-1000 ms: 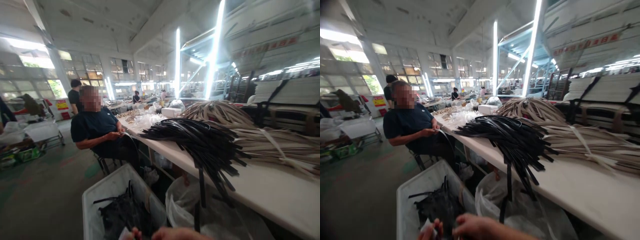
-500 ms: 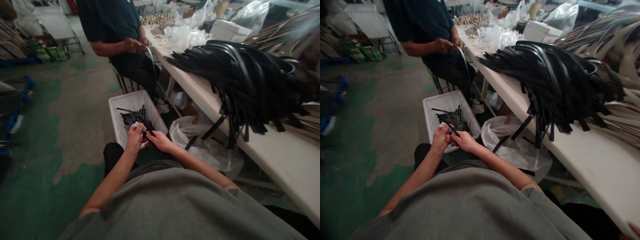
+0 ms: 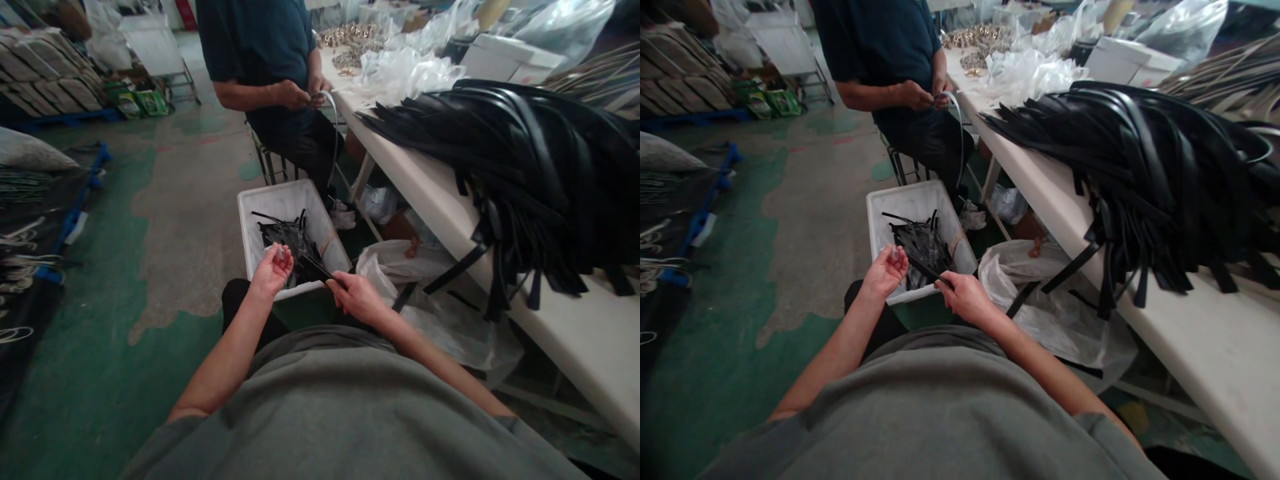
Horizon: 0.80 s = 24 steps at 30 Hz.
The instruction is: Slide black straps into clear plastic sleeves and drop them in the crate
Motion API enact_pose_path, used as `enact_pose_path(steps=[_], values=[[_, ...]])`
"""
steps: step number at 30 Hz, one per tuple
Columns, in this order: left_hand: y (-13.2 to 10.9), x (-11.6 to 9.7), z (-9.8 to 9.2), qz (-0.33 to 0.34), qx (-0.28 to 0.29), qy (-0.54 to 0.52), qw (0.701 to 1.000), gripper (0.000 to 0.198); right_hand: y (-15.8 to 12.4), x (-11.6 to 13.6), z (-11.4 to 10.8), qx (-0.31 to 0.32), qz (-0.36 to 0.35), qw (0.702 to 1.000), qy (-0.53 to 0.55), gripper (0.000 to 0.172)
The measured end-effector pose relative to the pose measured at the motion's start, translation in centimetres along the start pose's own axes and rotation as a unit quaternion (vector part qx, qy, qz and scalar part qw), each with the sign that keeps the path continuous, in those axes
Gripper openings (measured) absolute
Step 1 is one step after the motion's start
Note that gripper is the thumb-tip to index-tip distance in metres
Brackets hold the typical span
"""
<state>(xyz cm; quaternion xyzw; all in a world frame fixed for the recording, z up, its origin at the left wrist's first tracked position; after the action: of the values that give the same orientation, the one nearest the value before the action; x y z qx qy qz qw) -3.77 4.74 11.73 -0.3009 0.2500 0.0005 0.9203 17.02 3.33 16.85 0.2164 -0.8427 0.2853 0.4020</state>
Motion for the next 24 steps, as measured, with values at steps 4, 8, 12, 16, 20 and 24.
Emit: enact_pose_path(steps=[4, 8, 12, 16, 20, 24], values=[[-0.5, 1.1, 0.6, -0.01, 0.003, 0.013, 1.0, 0.012, 0.8, 0.4, 0.9, 0.007, 0.012, 0.998, -0.056, 0.028], [-0.7, 1.8, 0.9, -0.014, 0.007, 0.024, 1.0, 0.011, 1.9, 0.4, 1.2, 0.018, 0.02, 0.997, -0.075, 0.027], [-0.6, 2.4, 1.0, -0.012, 0.018, 0.045, 0.999, 0.008, 2.1, 0.0, 1.1, 0.008, 0.035, 0.996, -0.084, 0.027], [-1.0, 4.3, 0.3, 0.005, 0.042, 0.057, 0.998, 0.006, 1.9, -1.0, 1.8, 0.003, 0.057, 0.997, -0.057, 0.026], [1.2, 7.2, -2.1, 0.003, 0.047, 0.072, 0.996, 0.021, 4.2, -2.8, 2.9, 0.006, 0.065, 0.998, 0.006, 0.025], [3.9, 7.9, -3.8, 0.006, 0.074, 0.112, 0.991, 0.027, 5.1, -3.6, 2.7, 0.055, 0.065, 0.993, 0.077, 0.027]])
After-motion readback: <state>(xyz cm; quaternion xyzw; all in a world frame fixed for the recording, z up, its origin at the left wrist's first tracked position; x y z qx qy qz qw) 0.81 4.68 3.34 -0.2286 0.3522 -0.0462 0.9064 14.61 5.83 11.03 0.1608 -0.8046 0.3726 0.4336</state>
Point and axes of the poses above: each hand's wrist, its own y-axis towards the middle knuckle, its own z-axis out of the palm, x = y × z, the point moved 4 cm from there along y, towards the middle knuckle, and after that the axes turned 8 degrees about x, right-handed, at the moved point
